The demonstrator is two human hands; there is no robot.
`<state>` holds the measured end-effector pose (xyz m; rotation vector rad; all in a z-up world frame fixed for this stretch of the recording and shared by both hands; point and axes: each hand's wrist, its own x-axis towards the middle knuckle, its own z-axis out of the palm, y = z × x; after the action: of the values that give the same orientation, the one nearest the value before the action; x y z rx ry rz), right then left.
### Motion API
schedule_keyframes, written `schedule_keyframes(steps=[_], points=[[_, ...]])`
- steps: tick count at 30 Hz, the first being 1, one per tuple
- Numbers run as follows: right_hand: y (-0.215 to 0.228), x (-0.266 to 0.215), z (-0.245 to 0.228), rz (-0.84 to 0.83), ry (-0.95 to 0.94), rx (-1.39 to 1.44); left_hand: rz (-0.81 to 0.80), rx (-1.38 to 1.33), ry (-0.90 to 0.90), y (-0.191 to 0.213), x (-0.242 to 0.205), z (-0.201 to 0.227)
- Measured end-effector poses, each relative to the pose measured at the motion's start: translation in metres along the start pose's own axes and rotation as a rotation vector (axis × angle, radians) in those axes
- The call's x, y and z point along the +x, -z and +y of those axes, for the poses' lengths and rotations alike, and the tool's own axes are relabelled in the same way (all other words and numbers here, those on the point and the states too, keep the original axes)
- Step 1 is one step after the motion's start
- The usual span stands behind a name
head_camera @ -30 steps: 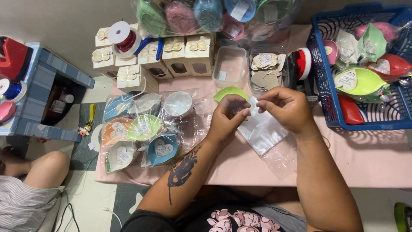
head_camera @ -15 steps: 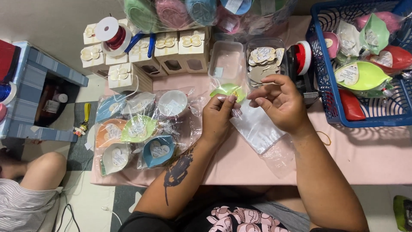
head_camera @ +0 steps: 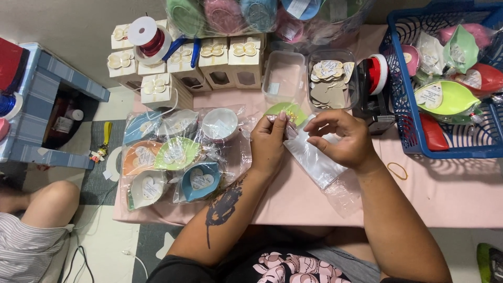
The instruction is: Assembling small decorative containers by inserting a tag and packing them into plastic bags.
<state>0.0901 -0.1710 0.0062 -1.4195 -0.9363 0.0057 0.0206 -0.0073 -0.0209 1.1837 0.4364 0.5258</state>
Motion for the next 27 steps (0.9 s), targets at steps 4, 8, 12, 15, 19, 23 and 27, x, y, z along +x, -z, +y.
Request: schedule_keyframes(steps=[4,8,12,15,19,23,27], points=[[-0.003,0.001,0.003,0.011,0.007,-0.036,-0.007,0.079,-0.039,0.008,0.006,-0.022],[-0.002,-0.002,0.013,0.057,-0.030,-0.055,-0.009,0.107,-0.077,0.005,0.005,-0.026],[0.003,-0.002,0.018,0.155,0.015,-0.098,-0.048,0.003,-0.044,0.002,0.002,-0.026],[0.000,0.001,0.016,0.201,0.054,-0.218,-0.061,-0.114,0.007,-0.002,0.000,-0.026],[0.002,0.001,0.020,0.232,0.036,-0.236,-0.087,-0.178,0.025,-0.008,-0.005,-0.020],[-0.001,0.000,0.020,0.329,-0.062,-0.214,-0.180,-0.161,-0.045,-0.008,-0.006,-0.025],[0.005,-0.001,0.019,0.398,-0.197,-0.176,-0.205,-0.111,-0.105,-0.008,-0.009,-0.026]])
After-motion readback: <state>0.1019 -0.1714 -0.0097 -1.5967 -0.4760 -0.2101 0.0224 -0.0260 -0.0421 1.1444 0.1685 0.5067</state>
